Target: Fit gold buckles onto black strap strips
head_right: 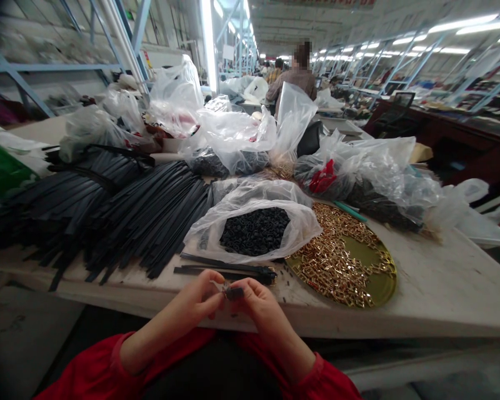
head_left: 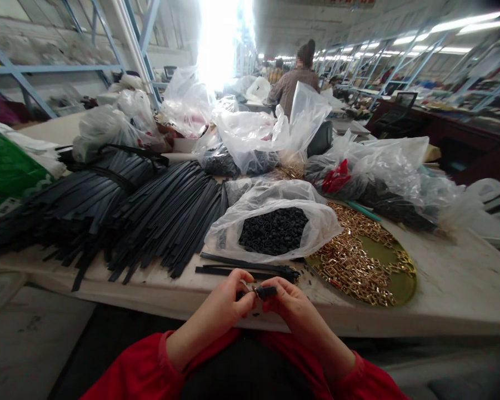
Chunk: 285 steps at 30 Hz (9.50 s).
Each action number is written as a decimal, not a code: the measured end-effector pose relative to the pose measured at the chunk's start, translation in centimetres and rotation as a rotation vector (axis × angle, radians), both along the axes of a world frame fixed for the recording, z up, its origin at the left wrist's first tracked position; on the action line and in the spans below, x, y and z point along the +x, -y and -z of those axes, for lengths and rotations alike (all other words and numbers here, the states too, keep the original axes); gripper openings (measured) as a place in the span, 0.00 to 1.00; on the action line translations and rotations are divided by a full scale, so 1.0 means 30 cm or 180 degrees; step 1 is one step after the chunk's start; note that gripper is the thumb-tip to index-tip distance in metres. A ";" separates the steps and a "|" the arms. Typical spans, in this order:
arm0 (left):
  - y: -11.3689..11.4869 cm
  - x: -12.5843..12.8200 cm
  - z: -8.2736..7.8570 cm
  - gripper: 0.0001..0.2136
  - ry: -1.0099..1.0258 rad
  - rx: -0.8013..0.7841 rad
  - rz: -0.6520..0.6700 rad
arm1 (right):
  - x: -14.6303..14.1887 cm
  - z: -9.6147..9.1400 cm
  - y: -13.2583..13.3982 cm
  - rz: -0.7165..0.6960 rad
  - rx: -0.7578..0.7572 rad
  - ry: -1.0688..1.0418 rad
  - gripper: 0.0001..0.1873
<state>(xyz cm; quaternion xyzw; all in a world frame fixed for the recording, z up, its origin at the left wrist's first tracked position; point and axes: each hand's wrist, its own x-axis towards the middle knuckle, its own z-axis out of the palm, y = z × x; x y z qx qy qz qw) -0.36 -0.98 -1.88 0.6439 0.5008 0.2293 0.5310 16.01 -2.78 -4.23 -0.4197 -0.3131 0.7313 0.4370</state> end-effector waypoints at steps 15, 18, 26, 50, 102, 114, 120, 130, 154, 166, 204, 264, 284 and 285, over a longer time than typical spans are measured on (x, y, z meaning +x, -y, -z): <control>0.001 -0.002 -0.025 0.09 -0.0249 0.0057 -0.0045 | -0.015 0.001 0.001 -0.0272 0.0100 -0.0006 0.17; 0.006 -0.001 -0.039 0.11 0.0295 -0.0323 -0.0193 | -0.017 -0.011 -0.021 -0.0084 0.0262 0.0450 0.18; -0.002 -0.011 -0.022 0.14 0.0958 -0.1043 -0.0233 | -0.013 0.023 -0.039 -0.0025 0.0816 0.1349 0.12; 0.067 -0.004 0.008 0.17 0.1197 -0.1595 -0.0122 | 0.054 -0.098 0.048 -0.1083 0.1939 0.2597 0.03; 0.078 0.003 -0.021 0.11 0.0050 -0.1109 0.0769 | 0.062 -0.102 0.082 -0.1157 0.0991 0.1866 0.10; 0.070 -0.009 -0.051 0.12 -0.0618 -0.0331 0.1266 | 0.087 -0.104 0.108 -0.1509 0.1675 0.2648 0.10; 0.078 0.008 -0.024 0.11 -0.0598 -0.0173 0.1213 | 0.075 -0.069 0.125 -0.1596 0.2335 0.3039 0.12; 0.065 0.011 -0.037 0.10 -0.0632 -0.0338 0.1208 | 0.046 -0.025 0.110 -0.1298 0.2566 0.2998 0.11; -0.402 -0.261 0.021 0.12 -0.3261 0.1782 -0.0845 | 0.169 0.180 -0.142 0.0194 0.3684 0.5510 0.22; -0.427 -0.308 -0.017 0.11 -0.3156 0.1504 -0.1160 | 0.140 0.108 -0.086 0.0341 0.3703 0.5343 0.20; -0.124 0.026 0.003 0.10 0.1003 -0.1829 -0.0841 | 0.115 0.005 -0.477 -0.0785 0.2144 0.5479 0.08; -0.029 0.006 -0.087 0.11 0.0933 -0.1505 -0.0123 | -0.030 -0.055 0.021 0.0234 -0.0889 -0.1071 0.14; -0.088 0.003 -0.042 0.12 0.1172 -0.2047 -0.0142 | -0.010 -0.014 -0.046 0.0906 -0.0796 -0.0685 0.10; -0.089 0.002 -0.046 0.12 0.1210 -0.2069 -0.0164 | -0.009 -0.014 -0.047 0.0878 -0.0826 -0.0697 0.10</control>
